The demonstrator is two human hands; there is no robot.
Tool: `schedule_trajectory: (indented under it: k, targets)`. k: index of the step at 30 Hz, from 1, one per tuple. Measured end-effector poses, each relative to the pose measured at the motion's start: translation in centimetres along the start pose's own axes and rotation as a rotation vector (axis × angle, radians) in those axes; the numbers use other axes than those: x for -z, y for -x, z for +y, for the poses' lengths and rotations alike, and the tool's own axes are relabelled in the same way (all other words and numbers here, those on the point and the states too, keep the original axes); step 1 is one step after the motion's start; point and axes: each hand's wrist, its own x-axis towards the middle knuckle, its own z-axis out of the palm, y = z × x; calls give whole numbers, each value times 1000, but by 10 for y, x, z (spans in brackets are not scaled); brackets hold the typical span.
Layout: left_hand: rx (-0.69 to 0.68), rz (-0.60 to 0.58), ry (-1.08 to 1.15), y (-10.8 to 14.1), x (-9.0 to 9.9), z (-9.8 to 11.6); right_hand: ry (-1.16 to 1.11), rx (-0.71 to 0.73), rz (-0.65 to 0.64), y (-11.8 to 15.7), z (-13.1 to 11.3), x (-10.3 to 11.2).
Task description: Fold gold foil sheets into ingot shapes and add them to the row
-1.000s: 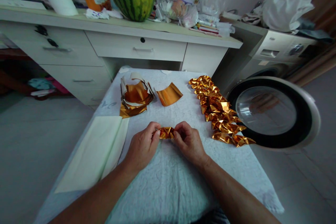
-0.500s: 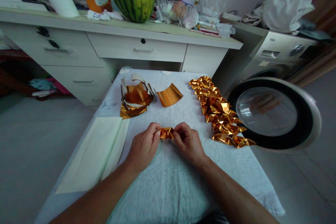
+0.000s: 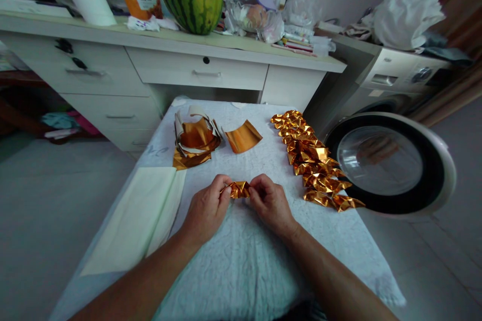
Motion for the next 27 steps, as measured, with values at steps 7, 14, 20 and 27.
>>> schedule_trajectory:
  k: [7, 14, 20, 27]
  targets:
    - [1, -7, 87, 2, 2, 3, -36, -19, 90, -4, 3, 9]
    - [-12, -33, 45, 2, -2, -4, -35, -15, 299, -18, 5, 46]
    - [-38, -42, 24, 1, -3, -5, 334, -47, 503, -51, -4, 114]
    - [-47, -42, 2, 0, -5, -5, 633, -147, 653, -109, 11, 161]
